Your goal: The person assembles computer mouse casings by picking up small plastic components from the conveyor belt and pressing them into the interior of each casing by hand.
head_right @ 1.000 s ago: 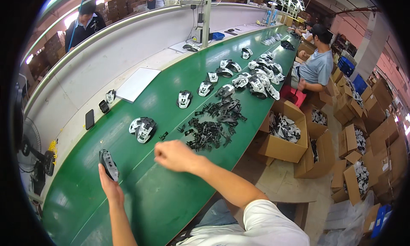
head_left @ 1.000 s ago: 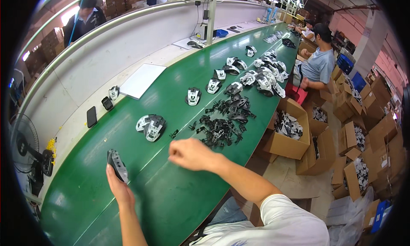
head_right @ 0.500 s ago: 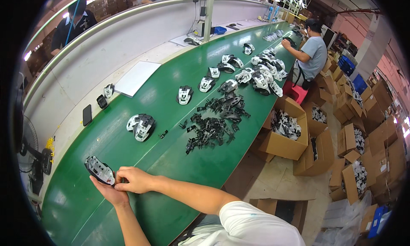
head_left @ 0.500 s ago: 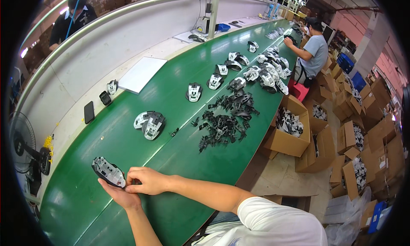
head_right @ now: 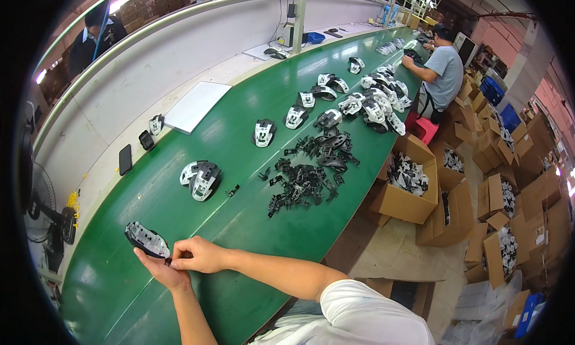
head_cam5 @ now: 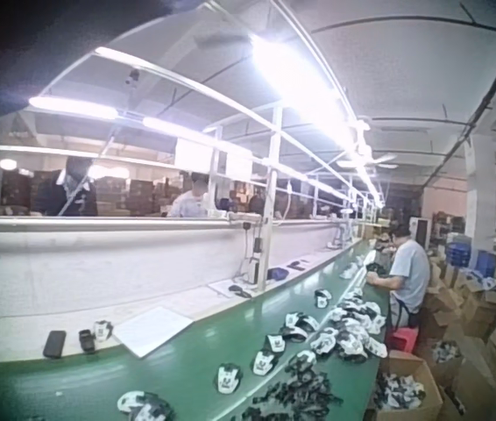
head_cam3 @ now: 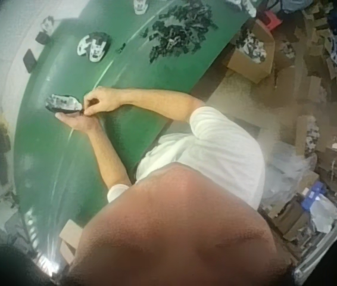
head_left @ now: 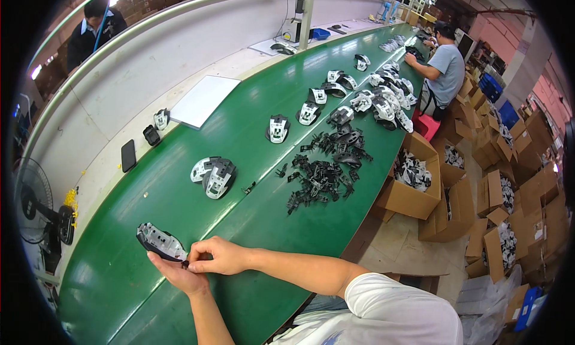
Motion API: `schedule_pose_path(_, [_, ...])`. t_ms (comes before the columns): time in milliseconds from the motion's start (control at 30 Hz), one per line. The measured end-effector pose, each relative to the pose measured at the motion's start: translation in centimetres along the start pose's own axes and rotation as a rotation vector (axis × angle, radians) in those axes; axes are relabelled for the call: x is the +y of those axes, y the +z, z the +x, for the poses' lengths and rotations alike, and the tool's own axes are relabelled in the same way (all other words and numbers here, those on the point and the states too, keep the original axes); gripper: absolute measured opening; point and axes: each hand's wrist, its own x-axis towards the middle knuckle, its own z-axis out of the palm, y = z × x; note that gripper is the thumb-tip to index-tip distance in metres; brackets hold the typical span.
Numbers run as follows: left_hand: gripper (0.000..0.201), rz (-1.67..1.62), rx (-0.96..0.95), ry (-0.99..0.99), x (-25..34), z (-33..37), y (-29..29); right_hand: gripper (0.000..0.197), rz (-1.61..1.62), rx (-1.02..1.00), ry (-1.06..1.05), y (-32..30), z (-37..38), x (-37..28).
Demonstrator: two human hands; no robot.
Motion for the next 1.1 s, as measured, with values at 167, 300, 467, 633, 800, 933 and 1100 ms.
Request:
schedule_pose_path(167, [0.066,0.014,0.026,-0.012,0.5,0.4,-0.4,0.025,0.140,0.067,0.039,0.2,-0.3,-0.9])
schedule_pose_path(300, [0.055,-0.043,0.145,0.002,1.5,2.8,-2.6,0.029,-0.358,0.014,-0.265,0.4,-0.1,-1.5])
schedule_pose_path(467, [0.050,-0.096,-0.013,0.025,1.6,2.9,-4.5,0.031,-0.399,0.067,-0.225,0.9,0.5,-1.0])
schedule_pose_path(633, [0.049,-0.319,-0.035,0.080,2.3,2.2,-1.3,0.019,-0.276,0.058,-0.201,0.7,-0.1,-3.1])
schedule_pose_path(800, [0.050,-0.278,0.001,0.163,2.5,2.2,-2.2,0.016,-0.234,0.049,-0.242,1.8,-0.1,-1.8])
schedule_pose_path(933, [0.051,-0.279,-0.056,0.109,2.8,1.6,-2.0,0.024,0.033,0.033,-0.096,2.6,-0.9,-2.5])
schedule_pose_path(1100, [0.053,-0.216,-0.074,0.060,3.7,1.6,-2.1,0.027,-0.197,0.095,-0.197,2.7,-0.5,-3.4])
